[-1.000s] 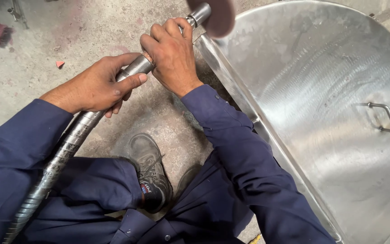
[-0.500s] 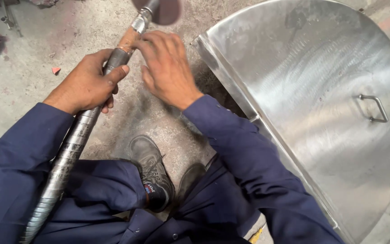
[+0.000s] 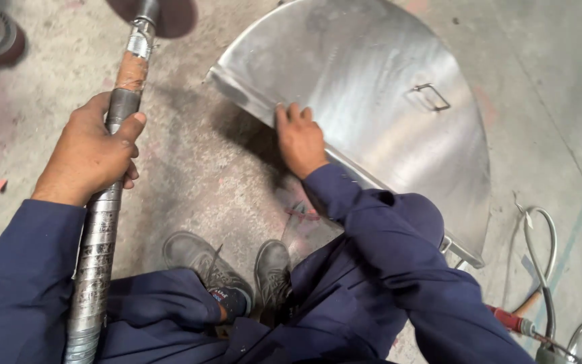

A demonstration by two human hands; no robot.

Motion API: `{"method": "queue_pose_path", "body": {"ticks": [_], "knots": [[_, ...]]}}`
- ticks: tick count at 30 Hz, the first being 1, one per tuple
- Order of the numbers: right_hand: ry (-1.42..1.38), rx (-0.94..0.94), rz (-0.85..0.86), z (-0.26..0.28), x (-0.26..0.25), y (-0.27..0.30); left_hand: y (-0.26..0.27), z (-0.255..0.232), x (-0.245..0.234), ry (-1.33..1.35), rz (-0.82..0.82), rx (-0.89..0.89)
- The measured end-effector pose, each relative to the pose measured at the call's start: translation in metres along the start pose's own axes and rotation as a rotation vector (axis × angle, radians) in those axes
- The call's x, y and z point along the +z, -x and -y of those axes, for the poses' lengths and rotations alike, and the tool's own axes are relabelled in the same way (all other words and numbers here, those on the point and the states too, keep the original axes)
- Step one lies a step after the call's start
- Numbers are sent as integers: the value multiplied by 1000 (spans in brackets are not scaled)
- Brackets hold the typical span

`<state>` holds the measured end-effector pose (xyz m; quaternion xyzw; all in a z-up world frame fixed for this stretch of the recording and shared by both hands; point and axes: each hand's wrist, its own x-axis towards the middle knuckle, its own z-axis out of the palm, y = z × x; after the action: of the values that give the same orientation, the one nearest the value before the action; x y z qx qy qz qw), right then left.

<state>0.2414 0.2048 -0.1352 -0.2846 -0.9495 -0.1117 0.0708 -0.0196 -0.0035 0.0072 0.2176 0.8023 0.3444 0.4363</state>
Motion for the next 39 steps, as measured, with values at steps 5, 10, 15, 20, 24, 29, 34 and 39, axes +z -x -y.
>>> {"method": "queue_pose_path", "body": {"ticks": [5,10,15,20,24,29,34,39], "knots": [[223,-50,49,12,1,7,7,8,-4,46,22,103],[258,-182,142,27,-35,53,21,4,-9,93,7,255],[219,-299,267,39,-49,107,36,16,0,88,16,272],[174,-197,293,50,-57,129,57,16,7,75,84,237],[-19,-56,345,76,-92,116,78,23,9,83,90,236],[-550,-129,121,130,-164,88,124,52,18,-15,31,175],[-559,-476,-160,163,-163,55,160,108,35,-169,-128,660],[-581,-596,5,187,-121,23,173,106,30,-242,-12,302]]}}
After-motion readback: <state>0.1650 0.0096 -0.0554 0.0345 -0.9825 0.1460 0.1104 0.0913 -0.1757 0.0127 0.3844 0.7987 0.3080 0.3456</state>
